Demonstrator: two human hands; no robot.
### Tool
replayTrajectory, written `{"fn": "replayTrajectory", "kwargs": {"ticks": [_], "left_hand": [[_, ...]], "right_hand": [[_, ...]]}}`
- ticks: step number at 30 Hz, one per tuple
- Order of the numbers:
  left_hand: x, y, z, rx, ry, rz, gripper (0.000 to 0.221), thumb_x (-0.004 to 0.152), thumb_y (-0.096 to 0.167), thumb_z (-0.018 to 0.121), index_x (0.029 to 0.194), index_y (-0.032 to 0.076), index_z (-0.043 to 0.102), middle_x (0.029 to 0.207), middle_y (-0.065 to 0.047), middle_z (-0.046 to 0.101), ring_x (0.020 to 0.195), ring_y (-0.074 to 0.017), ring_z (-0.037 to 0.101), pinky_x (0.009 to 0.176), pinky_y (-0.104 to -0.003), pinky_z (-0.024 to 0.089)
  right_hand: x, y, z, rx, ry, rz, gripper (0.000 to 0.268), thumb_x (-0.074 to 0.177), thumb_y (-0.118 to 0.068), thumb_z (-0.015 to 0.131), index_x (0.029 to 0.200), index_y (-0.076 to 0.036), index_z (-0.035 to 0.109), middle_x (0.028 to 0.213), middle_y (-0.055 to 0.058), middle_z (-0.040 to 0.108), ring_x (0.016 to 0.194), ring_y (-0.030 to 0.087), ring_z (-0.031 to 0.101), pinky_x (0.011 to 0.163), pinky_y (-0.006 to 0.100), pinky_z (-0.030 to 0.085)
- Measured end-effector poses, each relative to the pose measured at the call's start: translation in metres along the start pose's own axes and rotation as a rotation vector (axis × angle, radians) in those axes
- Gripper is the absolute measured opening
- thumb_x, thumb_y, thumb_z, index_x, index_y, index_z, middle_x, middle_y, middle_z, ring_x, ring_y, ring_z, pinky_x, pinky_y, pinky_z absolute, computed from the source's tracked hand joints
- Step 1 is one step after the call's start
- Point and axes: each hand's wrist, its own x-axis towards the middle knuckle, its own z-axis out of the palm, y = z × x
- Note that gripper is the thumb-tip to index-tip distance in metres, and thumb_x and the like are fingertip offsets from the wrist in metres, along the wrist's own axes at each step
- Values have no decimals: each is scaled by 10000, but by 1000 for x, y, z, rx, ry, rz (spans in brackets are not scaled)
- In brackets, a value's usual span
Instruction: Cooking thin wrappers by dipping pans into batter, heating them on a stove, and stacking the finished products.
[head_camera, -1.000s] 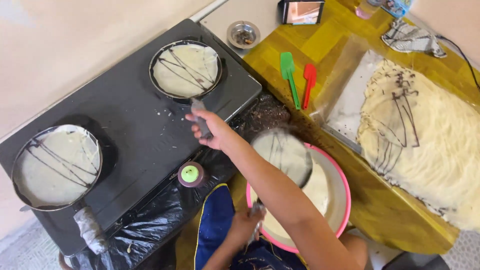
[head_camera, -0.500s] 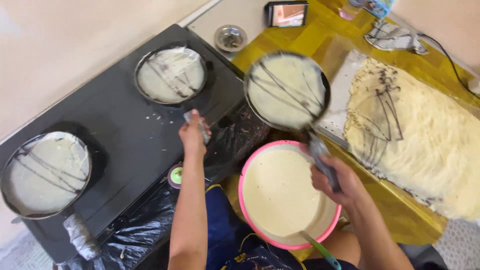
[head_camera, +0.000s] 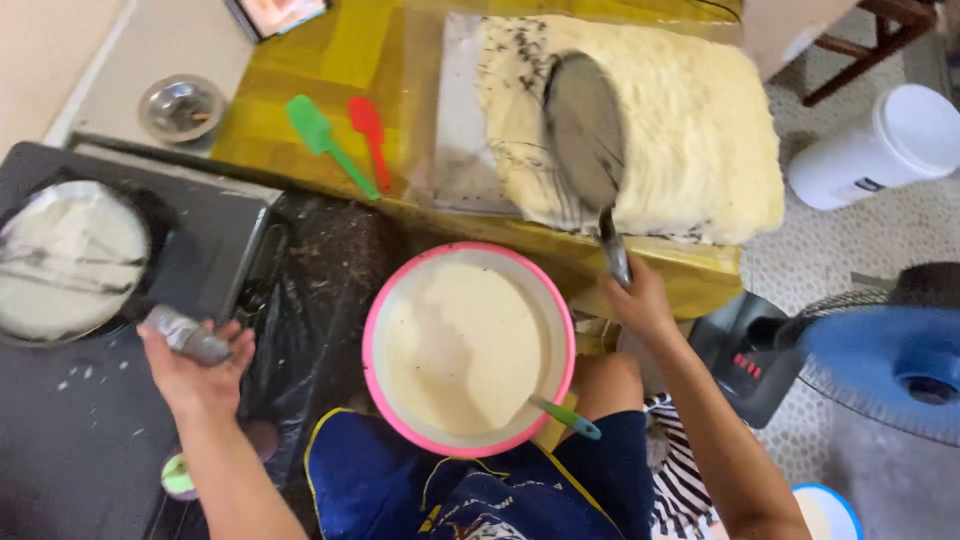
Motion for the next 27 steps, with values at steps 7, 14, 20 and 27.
{"fn": "replayTrajectory", "kwargs": {"ticks": [7,14,20,27], "left_hand": [[-132,-122,0,363,-109,-326,1018,1014,871,203,1180,-24,658,821,-204,657,763,-390,672,686,-542,556],[-148,-180,-62,335,-29,-636,1012,887,911,349,1284,28,646,843,-231,611,748,-457,667,689,-541,540],[-216,-152,48,846,-37,-391,591,932,530,606,910,-50,715,497,-119,439,374,-214,376,418,-336,254],[-257,-138,99,1874,-449,-205,555,925,667,554,1221,204,630,1233,-65,722,1184,-312,662,954,-448,501]], "right_hand": [[141,66,2,-1221,600,-497,643,990,-70,582,1602,-118,394,868,89,643,540,229,564,406,340,430],[164,71,-8,-1304,690,-608,636,998,-92,639,1596,-153,433,846,62,614,522,188,518,390,309,403],[143,-16,-22,-1444,919,-942,628,918,-57,710,1504,-230,567,803,-19,576,543,109,451,410,245,322],[121,-105,6,-1674,1089,-1171,752,875,-77,737,1525,-306,437,843,-22,519,627,110,457,486,242,421]]}}
